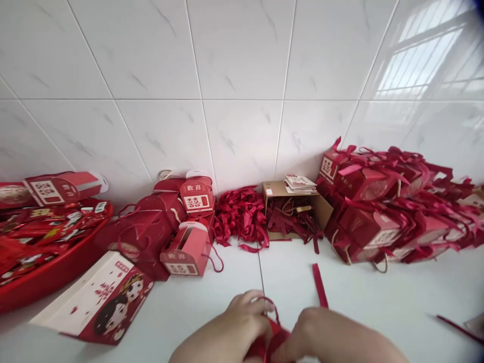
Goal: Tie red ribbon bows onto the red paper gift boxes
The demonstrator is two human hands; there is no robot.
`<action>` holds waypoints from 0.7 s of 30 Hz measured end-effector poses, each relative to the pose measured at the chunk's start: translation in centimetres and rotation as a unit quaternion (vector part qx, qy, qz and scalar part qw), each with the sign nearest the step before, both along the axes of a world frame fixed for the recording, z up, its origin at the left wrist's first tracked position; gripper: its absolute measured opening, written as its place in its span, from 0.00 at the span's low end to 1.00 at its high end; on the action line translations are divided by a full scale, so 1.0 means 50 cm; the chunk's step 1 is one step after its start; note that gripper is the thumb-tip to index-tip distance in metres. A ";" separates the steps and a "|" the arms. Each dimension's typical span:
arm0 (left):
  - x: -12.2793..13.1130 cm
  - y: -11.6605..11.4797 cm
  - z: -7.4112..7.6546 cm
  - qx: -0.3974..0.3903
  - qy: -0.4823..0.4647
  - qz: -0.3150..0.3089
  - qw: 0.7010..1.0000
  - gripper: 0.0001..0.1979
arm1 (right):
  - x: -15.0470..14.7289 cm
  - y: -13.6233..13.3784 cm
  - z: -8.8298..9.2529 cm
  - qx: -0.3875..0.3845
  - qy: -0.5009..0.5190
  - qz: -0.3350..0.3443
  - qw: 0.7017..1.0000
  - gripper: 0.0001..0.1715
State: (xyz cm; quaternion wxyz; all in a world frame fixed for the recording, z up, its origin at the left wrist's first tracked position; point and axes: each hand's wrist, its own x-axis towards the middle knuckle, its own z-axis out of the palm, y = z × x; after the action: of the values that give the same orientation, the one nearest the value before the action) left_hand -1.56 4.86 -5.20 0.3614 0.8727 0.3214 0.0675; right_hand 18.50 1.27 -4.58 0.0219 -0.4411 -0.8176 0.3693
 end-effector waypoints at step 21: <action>0.032 -0.028 0.019 0.145 0.027 0.077 0.986 0.08 | 0.021 -0.031 0.016 0.220 0.048 -0.018 0.974 0.10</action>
State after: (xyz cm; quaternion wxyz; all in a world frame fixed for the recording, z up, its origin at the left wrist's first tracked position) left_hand 0.03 3.44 -4.27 0.2163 0.8898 0.3842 0.1174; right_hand 19.55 -0.26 -3.80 0.1640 -0.4221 -0.8686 0.2010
